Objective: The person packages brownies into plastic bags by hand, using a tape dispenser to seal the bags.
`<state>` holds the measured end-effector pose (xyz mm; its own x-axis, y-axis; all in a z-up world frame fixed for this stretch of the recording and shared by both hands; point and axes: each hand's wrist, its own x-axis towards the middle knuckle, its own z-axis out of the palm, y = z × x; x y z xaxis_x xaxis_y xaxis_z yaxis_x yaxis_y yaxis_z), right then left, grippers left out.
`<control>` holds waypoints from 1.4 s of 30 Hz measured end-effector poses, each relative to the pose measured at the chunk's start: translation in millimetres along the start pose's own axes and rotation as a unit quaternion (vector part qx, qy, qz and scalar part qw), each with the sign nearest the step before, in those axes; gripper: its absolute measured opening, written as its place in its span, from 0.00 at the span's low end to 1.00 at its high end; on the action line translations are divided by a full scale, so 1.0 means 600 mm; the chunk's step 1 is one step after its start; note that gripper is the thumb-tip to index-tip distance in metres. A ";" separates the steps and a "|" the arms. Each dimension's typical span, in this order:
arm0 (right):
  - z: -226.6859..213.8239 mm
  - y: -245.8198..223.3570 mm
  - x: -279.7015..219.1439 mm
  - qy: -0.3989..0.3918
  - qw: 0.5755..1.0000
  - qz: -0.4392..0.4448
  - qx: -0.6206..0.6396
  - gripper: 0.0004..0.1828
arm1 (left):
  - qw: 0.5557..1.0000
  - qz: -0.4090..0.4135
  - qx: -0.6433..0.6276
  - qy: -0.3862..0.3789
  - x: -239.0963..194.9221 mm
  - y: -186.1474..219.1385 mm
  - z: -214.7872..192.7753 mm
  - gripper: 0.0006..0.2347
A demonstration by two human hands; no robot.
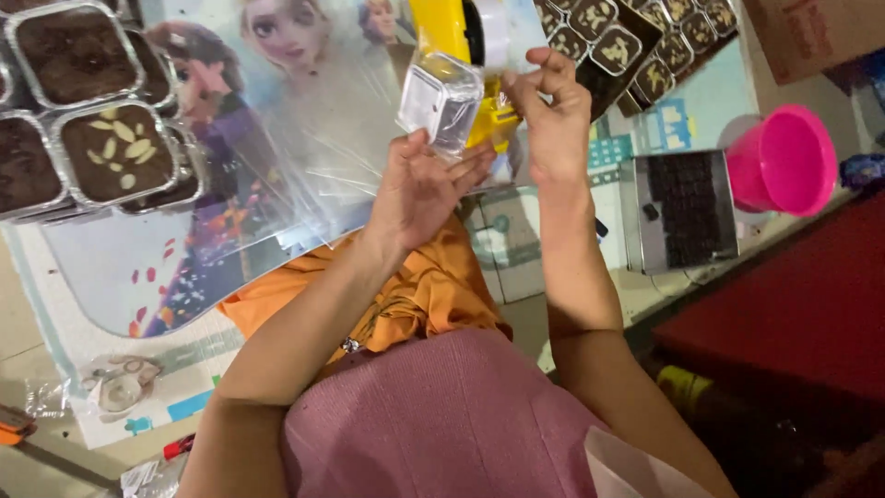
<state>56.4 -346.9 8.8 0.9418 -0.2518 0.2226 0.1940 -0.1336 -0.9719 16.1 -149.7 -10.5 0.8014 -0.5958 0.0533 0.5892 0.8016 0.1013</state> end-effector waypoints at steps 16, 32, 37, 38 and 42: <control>-0.054 0.000 -0.096 0.068 0.901 -0.203 -0.378 0.12 | 0.997 -0.011 0.060 -0.046 -0.002 0.016 -0.010 0.28; 0.106 -0.252 -0.065 -0.279 0.885 -0.313 -0.203 0.17 | 0.709 0.143 0.669 0.174 -0.124 0.095 0.163 0.10; 0.098 -0.233 -0.061 -0.244 0.865 -0.315 -0.304 0.21 | 0.707 0.159 0.672 0.151 -0.139 0.093 0.155 0.10; 0.090 -0.214 -0.055 -0.201 0.866 -0.313 -0.334 0.26 | 0.721 0.168 0.654 0.155 -0.141 0.092 0.149 0.11; 0.079 -0.197 -0.046 -0.169 0.917 -0.246 -0.267 0.32 | 0.759 0.181 0.610 0.138 -0.153 0.103 0.136 0.15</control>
<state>20.4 -278.9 113.6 0.8255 0.2638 0.4989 0.5407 -0.6233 -0.5650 -29.7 -49.5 72.0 0.9783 -0.1797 0.1033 -0.0730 0.1679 0.9831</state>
